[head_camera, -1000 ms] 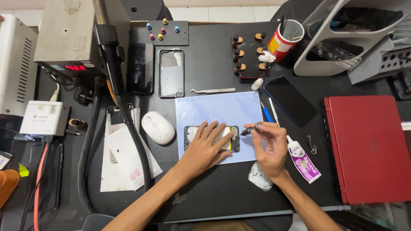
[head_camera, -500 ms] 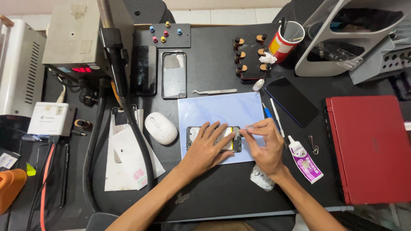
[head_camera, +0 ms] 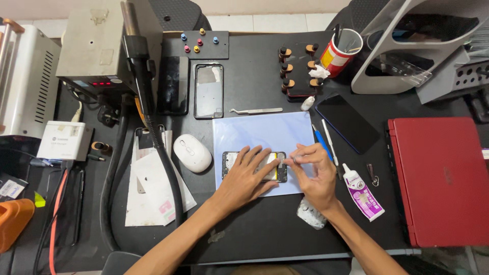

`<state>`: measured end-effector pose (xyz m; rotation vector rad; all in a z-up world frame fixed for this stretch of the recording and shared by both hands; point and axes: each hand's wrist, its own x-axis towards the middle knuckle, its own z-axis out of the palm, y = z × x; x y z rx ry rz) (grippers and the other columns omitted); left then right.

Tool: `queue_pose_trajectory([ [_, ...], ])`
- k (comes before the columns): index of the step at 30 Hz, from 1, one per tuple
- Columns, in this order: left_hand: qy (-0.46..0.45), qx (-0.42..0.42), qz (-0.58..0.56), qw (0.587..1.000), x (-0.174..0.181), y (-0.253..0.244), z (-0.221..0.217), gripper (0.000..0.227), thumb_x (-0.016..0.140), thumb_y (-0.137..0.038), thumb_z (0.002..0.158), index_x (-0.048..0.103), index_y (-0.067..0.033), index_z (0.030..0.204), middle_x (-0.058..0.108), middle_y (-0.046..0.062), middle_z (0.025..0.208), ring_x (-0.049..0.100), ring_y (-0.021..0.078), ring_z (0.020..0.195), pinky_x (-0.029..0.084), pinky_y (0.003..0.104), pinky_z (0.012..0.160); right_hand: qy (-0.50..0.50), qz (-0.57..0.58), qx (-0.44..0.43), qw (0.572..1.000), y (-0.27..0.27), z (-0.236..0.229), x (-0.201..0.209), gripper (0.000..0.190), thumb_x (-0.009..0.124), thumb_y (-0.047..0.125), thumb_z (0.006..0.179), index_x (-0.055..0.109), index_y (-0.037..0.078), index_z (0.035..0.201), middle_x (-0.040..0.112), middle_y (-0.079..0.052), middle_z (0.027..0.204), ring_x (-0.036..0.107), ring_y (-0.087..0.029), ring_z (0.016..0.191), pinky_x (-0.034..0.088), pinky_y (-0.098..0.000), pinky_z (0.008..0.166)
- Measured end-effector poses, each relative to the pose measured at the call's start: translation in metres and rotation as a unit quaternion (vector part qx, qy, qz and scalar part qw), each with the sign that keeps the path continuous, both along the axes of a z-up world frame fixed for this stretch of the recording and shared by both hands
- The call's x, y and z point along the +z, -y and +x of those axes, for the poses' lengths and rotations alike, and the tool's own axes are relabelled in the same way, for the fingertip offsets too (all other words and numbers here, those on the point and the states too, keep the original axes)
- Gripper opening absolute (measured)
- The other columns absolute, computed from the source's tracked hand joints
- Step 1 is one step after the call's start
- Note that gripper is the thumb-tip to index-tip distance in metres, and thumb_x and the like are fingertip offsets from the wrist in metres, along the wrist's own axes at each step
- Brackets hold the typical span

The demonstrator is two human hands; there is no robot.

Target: The person disassembles a smartphone by removing the back cover and using a screwdriver to unscrew internal components. They then reassemble the phone by screwing the parts back together and replacing the back cover.

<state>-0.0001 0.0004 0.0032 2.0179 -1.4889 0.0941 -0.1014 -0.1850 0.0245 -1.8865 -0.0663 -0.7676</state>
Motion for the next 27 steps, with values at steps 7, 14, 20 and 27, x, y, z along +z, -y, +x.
queue_pose_trajectory([
  [7, -0.015, -0.004, -0.001, 1.0, 0.0, 0.0, 0.0, 0.056, 0.069, -0.038, 0.095, 0.058, -0.0082, 0.14, 0.054, 0.023, 0.144, 0.047, 0.0425, 0.136, 0.032, 0.056, 0.118, -0.04, 0.095, 0.022, 0.994, 0.006, -0.002, -0.009, 0.029, 0.068, -0.01, 0.093, 0.049, 0.003, 0.113, 0.062, -0.019, 0.129, 0.062, -0.025, 0.126, 0.048, -0.0405, 0.114],
  [14, -0.007, -0.006, -0.004, 1.0, 0.001, -0.001, 0.0, 0.056, 0.068, -0.037, 0.096, 0.057, -0.007, 0.142, 0.053, 0.024, 0.144, 0.047, 0.0434, 0.136, 0.032, 0.057, 0.118, -0.057, 0.1, 0.022, 0.993, 0.009, -0.002, -0.008, 0.025, 0.063, -0.01, 0.095, 0.05, 0.004, 0.113, 0.067, -0.019, 0.124, 0.063, -0.026, 0.13, 0.036, -0.0449, 0.127],
  [20, -0.008, -0.006, 0.002, 1.0, 0.0, -0.001, 0.0, 0.054, 0.068, -0.037, 0.096, 0.058, -0.0071, 0.14, 0.053, 0.023, 0.145, 0.046, 0.043, 0.137, 0.031, 0.057, 0.119, -0.064, 0.129, 0.023, 0.989, 0.013, -0.001, -0.011, 0.024, 0.065, -0.009, 0.098, 0.052, 0.006, 0.112, 0.069, -0.016, 0.119, 0.069, -0.025, 0.121, 0.04, -0.0449, 0.122],
  [27, -0.008, -0.009, 0.005, 1.0, 0.003, -0.001, 0.0, 0.054, 0.069, -0.037, 0.095, 0.059, -0.0058, 0.138, 0.053, 0.024, 0.143, 0.046, 0.0428, 0.136, 0.031, 0.057, 0.119, -0.024, 0.056, -0.004, 0.998, 0.008, 0.002, -0.005, 0.031, 0.071, -0.009, 0.095, 0.054, 0.007, 0.114, 0.064, -0.01, 0.114, 0.071, -0.021, 0.106, 0.046, -0.0419, 0.123],
])
